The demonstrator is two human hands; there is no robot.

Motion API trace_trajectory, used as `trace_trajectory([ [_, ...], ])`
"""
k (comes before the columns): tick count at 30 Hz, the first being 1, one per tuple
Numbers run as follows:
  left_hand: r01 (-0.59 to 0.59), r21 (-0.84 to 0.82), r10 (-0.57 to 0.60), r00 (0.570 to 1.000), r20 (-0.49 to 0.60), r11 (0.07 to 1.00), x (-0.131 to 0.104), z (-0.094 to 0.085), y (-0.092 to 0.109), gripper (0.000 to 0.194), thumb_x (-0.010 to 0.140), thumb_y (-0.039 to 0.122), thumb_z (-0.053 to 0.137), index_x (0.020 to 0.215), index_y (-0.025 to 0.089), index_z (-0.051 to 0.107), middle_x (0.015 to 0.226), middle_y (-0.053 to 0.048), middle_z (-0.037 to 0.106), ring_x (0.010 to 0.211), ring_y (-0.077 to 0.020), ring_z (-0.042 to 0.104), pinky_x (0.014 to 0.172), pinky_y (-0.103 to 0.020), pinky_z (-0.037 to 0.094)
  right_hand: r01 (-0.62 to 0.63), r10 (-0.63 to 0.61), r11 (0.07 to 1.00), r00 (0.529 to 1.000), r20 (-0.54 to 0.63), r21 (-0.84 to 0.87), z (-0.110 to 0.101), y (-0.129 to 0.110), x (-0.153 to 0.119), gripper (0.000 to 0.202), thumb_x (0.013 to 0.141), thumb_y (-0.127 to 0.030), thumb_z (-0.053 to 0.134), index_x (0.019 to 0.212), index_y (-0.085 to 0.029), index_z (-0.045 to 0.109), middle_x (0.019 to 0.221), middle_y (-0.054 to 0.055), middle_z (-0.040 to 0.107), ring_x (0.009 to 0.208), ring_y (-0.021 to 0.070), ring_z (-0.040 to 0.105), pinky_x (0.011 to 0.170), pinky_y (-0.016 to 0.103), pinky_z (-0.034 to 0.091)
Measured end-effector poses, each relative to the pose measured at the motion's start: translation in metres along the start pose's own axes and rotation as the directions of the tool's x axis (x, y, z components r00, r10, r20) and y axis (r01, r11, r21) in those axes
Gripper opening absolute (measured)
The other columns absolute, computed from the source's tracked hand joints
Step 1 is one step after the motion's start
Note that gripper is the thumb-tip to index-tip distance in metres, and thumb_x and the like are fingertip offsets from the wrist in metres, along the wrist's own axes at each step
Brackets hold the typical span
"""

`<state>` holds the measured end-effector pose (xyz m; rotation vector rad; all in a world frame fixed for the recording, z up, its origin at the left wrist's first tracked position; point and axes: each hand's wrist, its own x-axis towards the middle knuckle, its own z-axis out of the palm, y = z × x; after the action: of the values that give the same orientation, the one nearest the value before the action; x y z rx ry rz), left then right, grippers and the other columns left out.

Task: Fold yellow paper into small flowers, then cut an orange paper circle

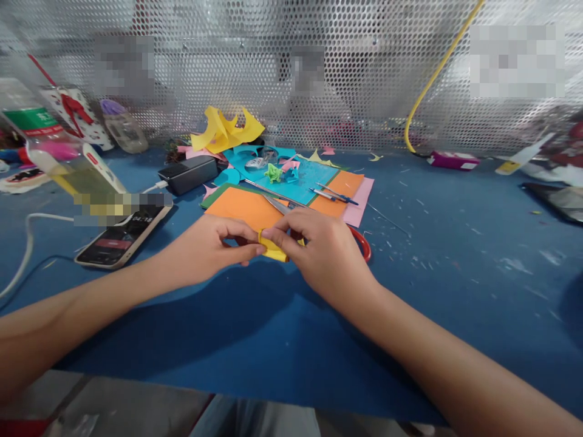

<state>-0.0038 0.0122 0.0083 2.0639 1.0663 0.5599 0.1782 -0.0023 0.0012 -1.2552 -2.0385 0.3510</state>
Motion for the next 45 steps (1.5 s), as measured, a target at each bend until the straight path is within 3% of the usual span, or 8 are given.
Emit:
trace_trajectory([
  [5,-0.032,0.023,0.033,0.998,-0.058,0.999,-0.0017,0.0021,0.0017,0.024,0.081,0.029,0.051,0.065,0.014,0.062,0.062,0.0,0.058,0.055,-0.0088,0.051,0.048,-0.018,0.037,0.006,-0.006,1.0,1.0,0.0,0.0,0.0004,0.0003,-0.0002,0.018,0.082,-0.03,0.056,0.068,-0.021,0.063,0.068,0.0,0.064,0.062,0.0129,0.058,0.057,0.024,0.042],
  [11,-0.078,-0.018,0.075,0.991,-0.111,0.997,-0.004,0.0011,0.0044,0.028,0.082,0.035,0.051,0.069,0.014,0.065,0.075,-0.003,0.06,0.062,-0.0106,0.056,0.054,-0.018,0.046,0.034,-0.035,0.998,0.999,0.017,0.058,-0.0016,0.0014,0.0022,0.016,0.083,-0.028,0.056,0.07,-0.021,0.065,0.07,0.001,0.065,0.065,0.0128,0.059,0.06,0.024,0.044],
  [22,-0.093,-0.079,0.074,0.973,-0.217,0.993,-0.0021,0.0018,0.0013,0.024,0.082,0.03,0.053,0.07,0.014,0.066,0.073,-0.002,0.06,0.059,-0.0087,0.055,0.05,-0.016,0.051,0.029,-0.032,0.997,0.999,0.042,0.066,-0.0035,-0.0014,0.0007,0.015,0.083,-0.025,0.052,0.073,-0.023,0.063,0.075,0.001,0.065,0.067,0.0142,0.06,0.062,0.026,0.047],
  [28,-0.089,-0.163,0.052,0.975,-0.215,0.983,-0.0016,-0.0005,0.0006,0.017,0.075,0.03,0.062,0.072,0.014,0.068,0.075,-0.001,0.062,0.056,-0.0082,0.056,0.048,-0.017,0.052,0.238,-0.238,0.971,0.971,0.026,-0.005,-0.0058,0.0002,-0.0008,0.015,0.085,-0.021,0.05,0.078,-0.021,0.063,0.082,0.003,0.066,0.078,0.015,0.062,0.072,0.027,0.048],
  [32,-0.11,-0.091,0.092,0.979,-0.179,0.99,-0.0018,-0.004,0.0008,0.019,0.076,0.03,0.061,0.068,0.014,0.064,0.07,-0.001,0.059,0.055,-0.0082,0.054,0.048,-0.018,0.049,0.331,-0.33,0.942,0.944,0.029,-0.055,-0.0042,0.0011,-0.0033,0.016,0.087,-0.02,0.048,0.084,-0.021,0.063,0.088,0.004,0.066,0.081,0.0145,0.062,0.075,0.027,0.048],
  [37,-0.181,0.071,0.194,0.943,-0.271,0.981,-0.0031,-0.0037,0.004,0.018,0.08,0.03,0.057,0.071,0.015,0.057,0.071,0.0,0.055,0.065,-0.0092,0.054,0.05,-0.015,0.044,0.253,-0.258,0.964,0.963,-0.072,-0.08,-0.0038,-0.0025,-0.0037,0.009,0.08,-0.018,0.055,0.078,-0.019,0.063,0.082,0.004,0.067,0.081,0.0169,0.063,0.075,0.029,0.05],
  [42,-0.248,0.116,0.271,0.919,-0.286,0.962,-0.0051,-0.0006,0.0031,0.011,0.081,0.029,0.057,0.08,0.018,0.059,0.085,-0.001,0.062,0.078,-0.011,0.058,0.051,-0.013,0.044,0.342,-0.352,0.933,0.932,-0.082,-0.114,-0.0072,-0.0038,-0.0026,0.012,0.082,-0.016,0.054,0.078,-0.021,0.065,0.08,0.002,0.068,0.081,0.0164,0.063,0.074,0.03,0.05],
  [45,-0.29,0.103,0.307,0.886,-0.347,0.952,-0.005,0.0001,0.0,0.01,0.077,0.027,0.063,0.079,0.018,0.059,0.079,0.001,0.064,0.073,-0.0101,0.06,0.052,-0.014,0.047,0.406,-0.417,0.905,0.906,-0.073,-0.126,-0.0082,-0.0047,-0.0037,0.013,0.083,-0.015,0.054,0.077,-0.019,0.065,0.081,0.003,0.069,0.08,0.0162,0.063,0.072,0.03,0.05],
])
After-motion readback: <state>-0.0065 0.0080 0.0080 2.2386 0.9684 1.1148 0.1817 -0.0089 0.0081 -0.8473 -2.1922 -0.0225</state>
